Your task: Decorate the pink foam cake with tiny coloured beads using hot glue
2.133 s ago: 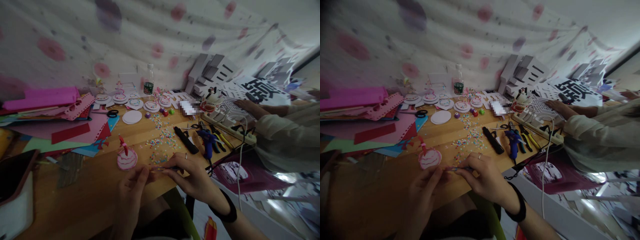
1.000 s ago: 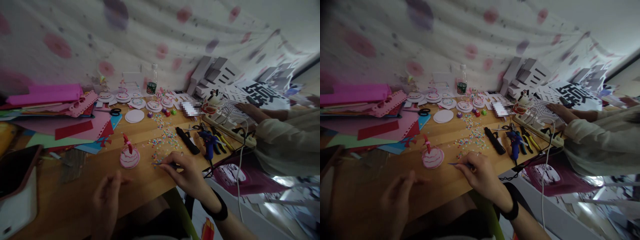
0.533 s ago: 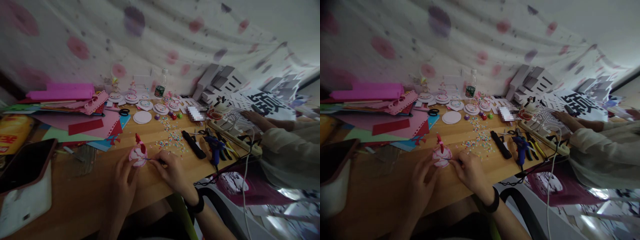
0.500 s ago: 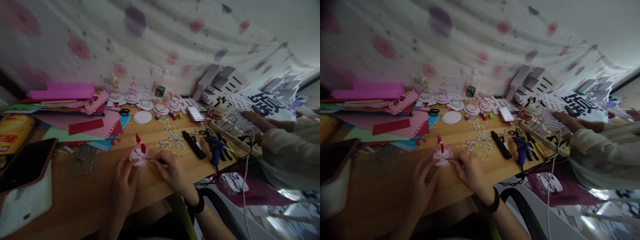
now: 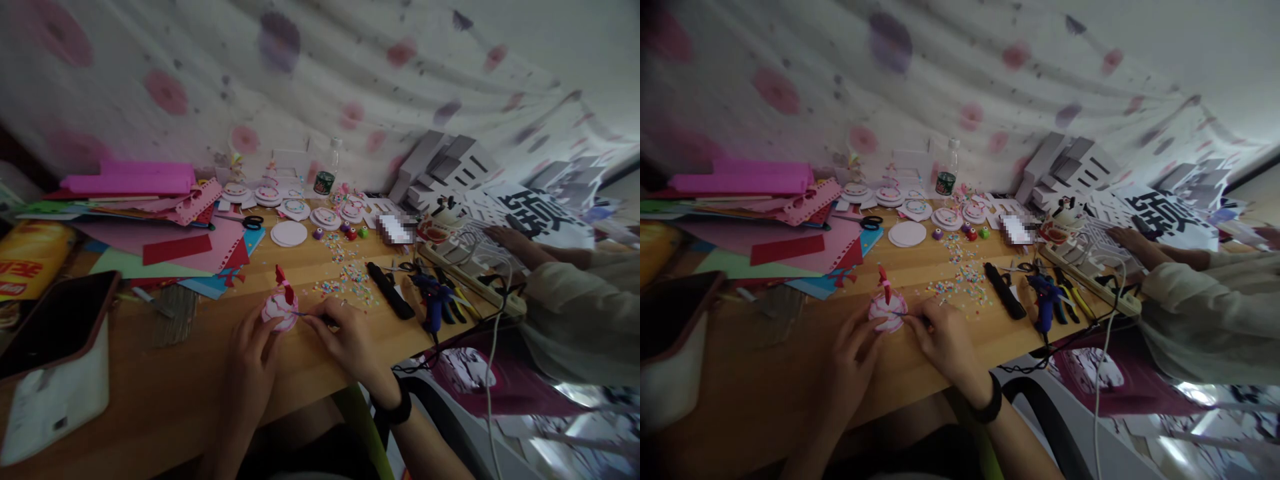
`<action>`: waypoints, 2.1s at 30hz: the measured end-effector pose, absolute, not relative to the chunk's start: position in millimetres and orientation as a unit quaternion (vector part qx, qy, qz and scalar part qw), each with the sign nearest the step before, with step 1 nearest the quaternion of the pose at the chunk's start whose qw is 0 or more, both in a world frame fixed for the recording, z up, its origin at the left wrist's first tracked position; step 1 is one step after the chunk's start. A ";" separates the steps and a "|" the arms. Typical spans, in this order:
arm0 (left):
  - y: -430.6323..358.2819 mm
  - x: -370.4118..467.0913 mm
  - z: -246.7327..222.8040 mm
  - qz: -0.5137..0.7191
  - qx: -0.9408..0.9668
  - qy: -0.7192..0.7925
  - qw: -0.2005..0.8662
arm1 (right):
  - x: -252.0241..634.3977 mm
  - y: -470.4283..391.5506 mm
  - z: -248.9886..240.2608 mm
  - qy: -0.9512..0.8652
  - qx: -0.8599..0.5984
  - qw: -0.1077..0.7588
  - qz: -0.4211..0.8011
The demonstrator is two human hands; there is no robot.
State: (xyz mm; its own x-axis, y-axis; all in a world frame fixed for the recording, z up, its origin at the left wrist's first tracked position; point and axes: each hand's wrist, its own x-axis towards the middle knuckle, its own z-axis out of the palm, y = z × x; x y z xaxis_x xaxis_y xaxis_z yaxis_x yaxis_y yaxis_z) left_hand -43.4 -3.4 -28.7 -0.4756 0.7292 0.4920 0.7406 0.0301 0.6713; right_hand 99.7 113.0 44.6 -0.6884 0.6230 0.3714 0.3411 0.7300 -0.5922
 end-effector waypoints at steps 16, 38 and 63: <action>-3.6 -42.3 -27.6 -0.479 -0.494 -0.725 -0.028 | 102.3 112.5 49.2 -0.875 -0.287 0.286 0.266; -2.9 -43.0 -28.0 -0.480 -0.491 -0.726 -0.033 | 94.3 110.5 46.9 -0.883 -0.279 0.272 0.261; -31.8 -11.6 14.0 -0.594 -0.411 -0.682 -0.114 | 136.7 94.8 78.1 -0.920 -0.121 0.275 0.253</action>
